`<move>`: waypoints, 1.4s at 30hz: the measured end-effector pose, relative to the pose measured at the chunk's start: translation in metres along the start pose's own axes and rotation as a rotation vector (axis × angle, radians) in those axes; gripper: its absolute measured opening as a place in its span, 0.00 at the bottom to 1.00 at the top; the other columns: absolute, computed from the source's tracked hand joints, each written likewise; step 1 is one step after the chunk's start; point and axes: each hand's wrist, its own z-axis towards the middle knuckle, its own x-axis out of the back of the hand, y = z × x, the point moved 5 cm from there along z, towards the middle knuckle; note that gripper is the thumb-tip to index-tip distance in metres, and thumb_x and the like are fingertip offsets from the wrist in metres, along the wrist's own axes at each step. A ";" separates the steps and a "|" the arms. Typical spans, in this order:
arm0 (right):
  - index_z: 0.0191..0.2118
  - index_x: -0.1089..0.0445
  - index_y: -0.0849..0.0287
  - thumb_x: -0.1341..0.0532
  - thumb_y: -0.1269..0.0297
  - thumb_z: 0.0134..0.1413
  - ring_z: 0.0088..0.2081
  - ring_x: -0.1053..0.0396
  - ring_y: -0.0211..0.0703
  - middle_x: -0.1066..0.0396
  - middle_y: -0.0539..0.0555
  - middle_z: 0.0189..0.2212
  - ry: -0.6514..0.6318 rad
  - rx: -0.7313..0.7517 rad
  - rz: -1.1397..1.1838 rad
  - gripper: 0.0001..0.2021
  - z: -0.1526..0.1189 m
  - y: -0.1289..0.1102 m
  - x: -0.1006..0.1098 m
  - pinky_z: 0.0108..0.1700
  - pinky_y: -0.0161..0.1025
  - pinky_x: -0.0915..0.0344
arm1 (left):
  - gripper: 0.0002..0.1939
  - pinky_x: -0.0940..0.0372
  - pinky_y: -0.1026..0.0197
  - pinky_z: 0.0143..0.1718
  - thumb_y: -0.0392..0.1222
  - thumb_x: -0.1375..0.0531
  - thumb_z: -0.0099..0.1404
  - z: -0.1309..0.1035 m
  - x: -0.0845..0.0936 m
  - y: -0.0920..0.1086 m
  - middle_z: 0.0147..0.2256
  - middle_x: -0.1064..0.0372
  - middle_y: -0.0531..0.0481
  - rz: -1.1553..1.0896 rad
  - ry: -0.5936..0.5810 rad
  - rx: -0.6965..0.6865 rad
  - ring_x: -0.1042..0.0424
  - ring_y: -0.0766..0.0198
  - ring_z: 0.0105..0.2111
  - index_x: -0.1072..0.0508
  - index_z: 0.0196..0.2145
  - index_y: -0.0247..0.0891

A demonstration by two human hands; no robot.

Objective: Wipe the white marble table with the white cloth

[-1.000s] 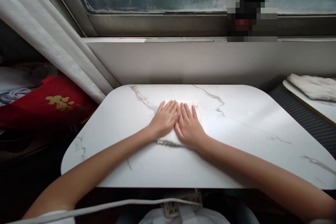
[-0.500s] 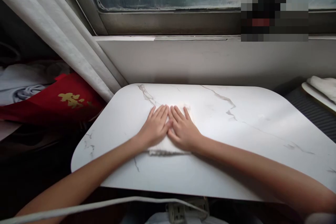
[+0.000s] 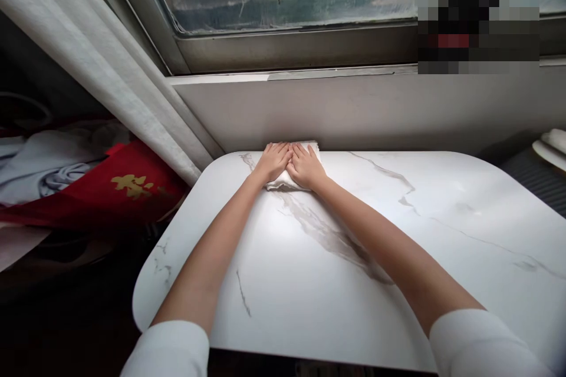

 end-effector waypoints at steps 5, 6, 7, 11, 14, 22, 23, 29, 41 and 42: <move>0.64 0.52 0.78 0.58 0.62 0.62 0.66 0.58 0.53 0.52 0.68 0.64 0.016 -0.014 -0.006 0.30 -0.044 -0.026 0.005 0.64 0.54 0.65 | 0.26 0.64 0.53 0.64 0.43 0.63 0.72 -0.040 0.007 0.020 0.63 0.50 0.43 -0.057 -0.056 -0.034 0.54 0.62 0.64 0.46 0.62 0.28; 0.64 0.52 0.79 0.58 0.62 0.63 0.66 0.59 0.55 0.53 0.69 0.64 0.020 -0.012 -0.005 0.30 -0.059 -0.037 0.008 0.64 0.55 0.65 | 0.26 0.64 0.53 0.64 0.43 0.63 0.72 -0.056 0.011 0.027 0.64 0.50 0.43 -0.076 -0.069 -0.061 0.55 0.63 0.64 0.46 0.63 0.29; 0.64 0.52 0.79 0.58 0.61 0.63 0.66 0.60 0.56 0.53 0.69 0.64 0.017 -0.004 0.003 0.30 -0.076 -0.050 0.011 0.64 0.57 0.65 | 0.26 0.64 0.53 0.65 0.44 0.64 0.73 -0.075 0.015 0.033 0.64 0.51 0.45 -0.100 -0.078 -0.085 0.55 0.64 0.64 0.47 0.63 0.30; 0.64 0.54 0.79 0.58 0.59 0.64 0.67 0.68 0.59 0.59 0.71 0.65 -0.083 0.111 0.140 0.31 -0.144 -0.108 0.027 0.64 0.62 0.69 | 0.26 0.62 0.51 0.65 0.45 0.65 0.73 -0.162 0.040 0.048 0.64 0.53 0.47 -0.187 -0.107 -0.124 0.57 0.65 0.65 0.50 0.65 0.34; 0.65 0.55 0.76 0.52 0.55 0.62 0.67 0.74 0.57 0.64 0.71 0.66 -0.196 0.259 0.337 0.33 -0.179 -0.147 0.038 0.65 0.60 0.71 | 0.25 0.61 0.49 0.65 0.44 0.65 0.73 -0.218 0.056 0.045 0.64 0.53 0.47 -0.219 -0.152 -0.138 0.56 0.63 0.65 0.52 0.65 0.38; 0.65 0.59 0.81 0.56 0.60 0.64 0.67 0.70 0.54 0.65 0.71 0.66 -0.238 0.146 0.491 0.31 -0.134 -0.155 0.019 0.66 0.51 0.63 | 0.26 0.56 0.44 0.63 0.41 0.61 0.72 -0.238 0.059 0.016 0.66 0.60 0.44 -0.037 -0.055 0.095 0.60 0.56 0.65 0.56 0.66 0.37; 0.65 0.57 0.80 0.58 0.61 0.64 0.67 0.68 0.53 0.62 0.70 0.66 -0.210 0.149 0.456 0.30 -0.119 -0.150 0.014 0.66 0.50 0.63 | 0.27 0.57 0.44 0.63 0.40 0.61 0.71 -0.227 0.053 0.008 0.66 0.60 0.42 -0.025 -0.062 0.125 0.61 0.56 0.65 0.56 0.66 0.36; 0.63 0.51 0.81 0.56 0.65 0.63 0.66 0.59 0.52 0.53 0.70 0.64 -0.032 0.044 0.214 0.28 -0.018 -0.113 -0.015 0.65 0.47 0.63 | 0.28 0.61 0.44 0.63 0.34 0.60 0.67 -0.119 0.024 -0.060 0.64 0.52 0.41 0.004 -0.155 0.189 0.56 0.56 0.65 0.49 0.64 0.32; 0.63 0.50 0.80 0.56 0.65 0.62 0.65 0.58 0.52 0.51 0.68 0.64 0.030 0.029 0.209 0.28 0.063 -0.135 -0.040 0.65 0.52 0.68 | 0.23 0.57 0.50 0.63 0.40 0.58 0.69 -0.075 0.027 -0.145 0.61 0.43 0.43 -0.132 0.083 0.185 0.49 0.59 0.62 0.37 0.57 0.32; 0.63 0.51 0.80 0.56 0.65 0.61 0.66 0.58 0.52 0.52 0.69 0.64 0.022 0.047 0.219 0.29 0.058 -0.142 -0.040 0.65 0.52 0.69 | 0.23 0.56 0.51 0.63 0.40 0.58 0.69 -0.085 0.030 -0.145 0.60 0.42 0.43 -0.135 0.115 0.187 0.47 0.59 0.62 0.35 0.56 0.33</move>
